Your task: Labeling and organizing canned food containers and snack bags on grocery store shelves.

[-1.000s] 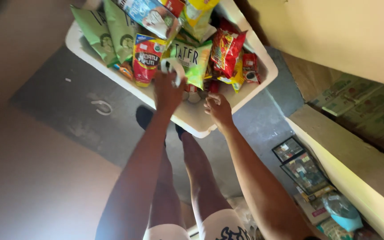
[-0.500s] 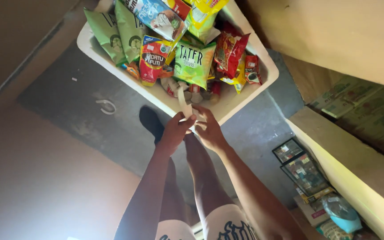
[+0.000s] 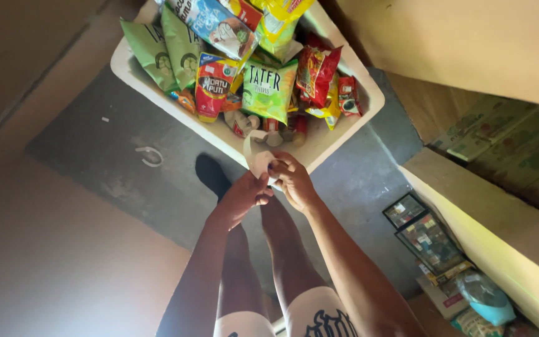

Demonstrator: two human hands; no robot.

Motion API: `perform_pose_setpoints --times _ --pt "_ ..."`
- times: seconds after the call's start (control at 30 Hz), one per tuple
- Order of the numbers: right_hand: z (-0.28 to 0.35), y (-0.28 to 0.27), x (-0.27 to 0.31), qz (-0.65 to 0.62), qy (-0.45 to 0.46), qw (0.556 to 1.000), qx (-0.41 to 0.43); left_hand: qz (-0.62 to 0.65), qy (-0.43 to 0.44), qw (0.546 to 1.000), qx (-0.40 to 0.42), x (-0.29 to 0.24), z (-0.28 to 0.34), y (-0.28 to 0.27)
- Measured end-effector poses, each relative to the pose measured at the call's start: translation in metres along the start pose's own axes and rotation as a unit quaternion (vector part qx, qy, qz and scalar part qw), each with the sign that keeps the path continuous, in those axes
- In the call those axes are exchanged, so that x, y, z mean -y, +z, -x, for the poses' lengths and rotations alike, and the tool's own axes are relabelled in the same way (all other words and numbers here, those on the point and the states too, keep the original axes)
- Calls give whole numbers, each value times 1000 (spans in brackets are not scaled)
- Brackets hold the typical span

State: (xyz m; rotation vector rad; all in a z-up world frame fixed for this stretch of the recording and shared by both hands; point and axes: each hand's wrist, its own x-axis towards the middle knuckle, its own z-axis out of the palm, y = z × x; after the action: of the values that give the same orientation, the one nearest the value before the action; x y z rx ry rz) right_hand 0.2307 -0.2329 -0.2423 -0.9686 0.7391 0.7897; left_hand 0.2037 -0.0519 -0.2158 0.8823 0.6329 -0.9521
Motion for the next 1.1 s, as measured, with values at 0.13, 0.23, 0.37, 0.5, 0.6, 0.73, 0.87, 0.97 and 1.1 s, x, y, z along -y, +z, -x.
perform_pose_setpoints --times 0.13,0.23,0.37,0.5,0.6,0.73,0.87,0.97,1.1 --pt "6 1 -8 25 -36 999 21 70 -31 997 31 5 5 -1" --pt "2 2 -10 -1 -48 999 22 111 -38 992 52 3 3 -5" --pt "4 4 -10 -24 -37 999 -7 128 -38 990 54 -17 13 5" --pt "-14 -1 -31 77 -115 990 -40 101 1 993 54 -25 12 7" --pt "-6 19 -24 162 -134 973 -94 117 2 992 37 -19 7 5" --pt "-37 -6 -63 116 -125 982 -77 183 2 982 55 -20 5 3" --pt "-61 -2 -34 121 -149 975 -108 178 21 984 21 -23 4 -9" --pt "-92 -3 3 257 -209 921 -204 107 30 992 -56 -27 2 -23" --pt "-144 -7 36 297 -352 877 -137 -45 38 984 -166 -35 -14 -43"
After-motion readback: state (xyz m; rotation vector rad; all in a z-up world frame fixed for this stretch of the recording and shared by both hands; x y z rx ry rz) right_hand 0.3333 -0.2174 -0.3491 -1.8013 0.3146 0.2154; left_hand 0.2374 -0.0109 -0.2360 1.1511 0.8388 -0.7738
